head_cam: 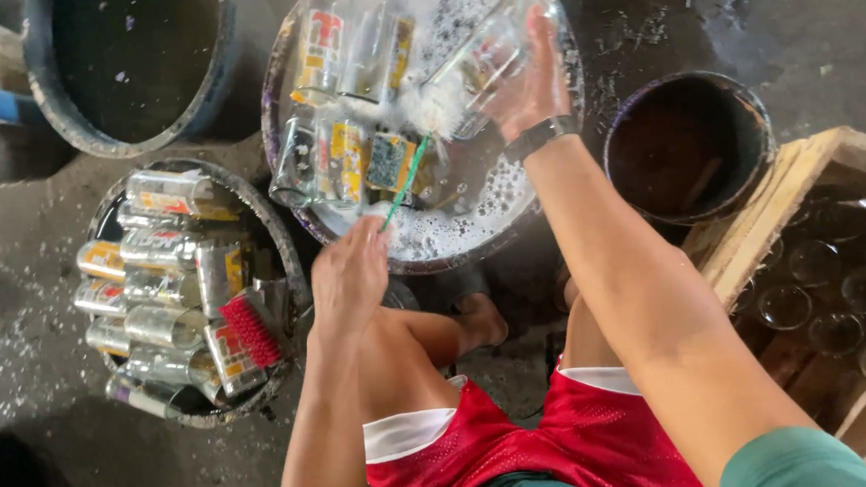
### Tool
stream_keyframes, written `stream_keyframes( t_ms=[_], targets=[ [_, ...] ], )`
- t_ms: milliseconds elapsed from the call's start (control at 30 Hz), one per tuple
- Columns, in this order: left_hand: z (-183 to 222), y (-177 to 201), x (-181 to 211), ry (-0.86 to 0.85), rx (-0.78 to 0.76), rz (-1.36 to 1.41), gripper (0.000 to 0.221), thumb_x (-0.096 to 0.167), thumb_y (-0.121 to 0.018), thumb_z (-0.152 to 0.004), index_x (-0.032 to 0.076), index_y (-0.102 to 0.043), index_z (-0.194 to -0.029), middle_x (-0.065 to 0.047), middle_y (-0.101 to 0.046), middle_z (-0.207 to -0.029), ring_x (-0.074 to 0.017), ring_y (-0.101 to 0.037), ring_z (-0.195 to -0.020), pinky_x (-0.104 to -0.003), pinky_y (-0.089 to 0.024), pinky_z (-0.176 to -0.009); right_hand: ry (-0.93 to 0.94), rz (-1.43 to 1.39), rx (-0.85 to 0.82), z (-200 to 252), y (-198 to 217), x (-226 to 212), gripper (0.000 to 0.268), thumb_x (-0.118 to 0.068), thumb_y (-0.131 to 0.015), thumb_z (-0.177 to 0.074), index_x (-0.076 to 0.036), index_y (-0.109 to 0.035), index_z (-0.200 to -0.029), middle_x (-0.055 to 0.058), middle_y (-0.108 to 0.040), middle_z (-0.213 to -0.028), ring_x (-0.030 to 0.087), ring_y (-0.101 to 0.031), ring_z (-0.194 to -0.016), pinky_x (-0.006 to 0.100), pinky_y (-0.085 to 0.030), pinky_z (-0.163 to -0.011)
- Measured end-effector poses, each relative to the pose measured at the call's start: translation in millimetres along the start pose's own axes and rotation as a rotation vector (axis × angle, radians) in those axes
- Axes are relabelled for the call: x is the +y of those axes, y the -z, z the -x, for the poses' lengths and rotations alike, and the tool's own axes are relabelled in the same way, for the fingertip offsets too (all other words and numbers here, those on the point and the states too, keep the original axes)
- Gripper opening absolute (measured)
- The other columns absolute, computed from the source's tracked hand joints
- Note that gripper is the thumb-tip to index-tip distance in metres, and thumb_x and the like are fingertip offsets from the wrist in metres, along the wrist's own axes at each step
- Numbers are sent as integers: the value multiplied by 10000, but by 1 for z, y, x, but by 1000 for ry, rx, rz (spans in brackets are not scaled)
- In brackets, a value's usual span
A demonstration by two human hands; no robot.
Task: Washing glass jars by scrubbing them with a sponge and bottle brush in soapy water and rinsing them in a separate bucket.
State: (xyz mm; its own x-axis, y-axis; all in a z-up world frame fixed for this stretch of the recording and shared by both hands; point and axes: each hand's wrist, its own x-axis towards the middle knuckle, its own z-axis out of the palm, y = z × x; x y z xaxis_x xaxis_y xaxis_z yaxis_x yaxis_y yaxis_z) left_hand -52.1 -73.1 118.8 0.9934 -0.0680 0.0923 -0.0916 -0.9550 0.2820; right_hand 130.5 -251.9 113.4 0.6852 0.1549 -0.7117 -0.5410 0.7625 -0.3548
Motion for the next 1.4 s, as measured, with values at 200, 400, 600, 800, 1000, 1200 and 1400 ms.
stream_keyframes(
  t_ms=[200,400,600,800,1000,1200,1400],
  targets=[
    [-36,-12,-9,-44,155,-372,76,137,-575,-847,170,-525,-894,-54,-538,-802,-232,-534,-702,-349,-409,-603,49,-50,-31,-11,10,-3,1074,-497,-620,-378,-163,-275,-1339,128,-607,-997,195,-538,-451,354,-473,-420],
    [-56,-34,5,-239,273,-135,118,212,-519,-901,115,-530,-967,-41,-509,-725,-177,-497,-563,-273,-404,-453,11,-92,-143,-15,6,-3,1194,-404,-714,-246,-201,-202,-1305,147,-237,-1397,344,-272,-1255,540,-358,-908],
    [-59,-62,-3,-131,260,-230,107,44,-576,-791,101,-543,-875,-51,-507,-789,-214,-519,-707,-317,-452,-589,124,-71,-269,-14,12,-4,889,-480,-657,-358,-112,-401,-1126,155,-472,-1041,286,-475,-911,416,-458,-638],
    [-69,-67,4,-194,333,20,142,238,-482,-912,113,-527,-862,7,-526,-626,-59,-352,-409,-205,-291,-335,184,15,10,-2,-2,-3,1200,-503,-652,-222,-173,-230,-1296,164,-358,-1296,295,-483,-971,319,-485,-529],
    [-66,-62,12,108,-37,1000,360,397,-347,-893,116,-536,-770,30,-466,-628,-58,-301,-439,-230,-239,-399,1131,240,-469,-124,88,17,612,-442,-643,-726,-250,-447,-1273,5,-201,-1426,199,-108,-1354,555,-107,-1100],
    [-61,-62,1,-210,230,-51,146,279,-528,-889,137,-509,-918,27,-530,-699,-82,-349,-393,-208,-279,-313,702,245,-137,-71,37,1,1093,-656,-521,-562,-153,63,-1338,92,94,-1451,274,7,-1338,540,-130,-1041],
    [-60,-85,30,168,139,1188,360,306,-291,-932,114,-459,-680,26,-406,-526,-65,-339,-389,-164,-283,-349,-340,-305,-1080,-49,22,3,633,-371,-714,-682,1,-503,-1149,138,-630,-1062,216,-639,-957,246,-585,-683]
  ],
)
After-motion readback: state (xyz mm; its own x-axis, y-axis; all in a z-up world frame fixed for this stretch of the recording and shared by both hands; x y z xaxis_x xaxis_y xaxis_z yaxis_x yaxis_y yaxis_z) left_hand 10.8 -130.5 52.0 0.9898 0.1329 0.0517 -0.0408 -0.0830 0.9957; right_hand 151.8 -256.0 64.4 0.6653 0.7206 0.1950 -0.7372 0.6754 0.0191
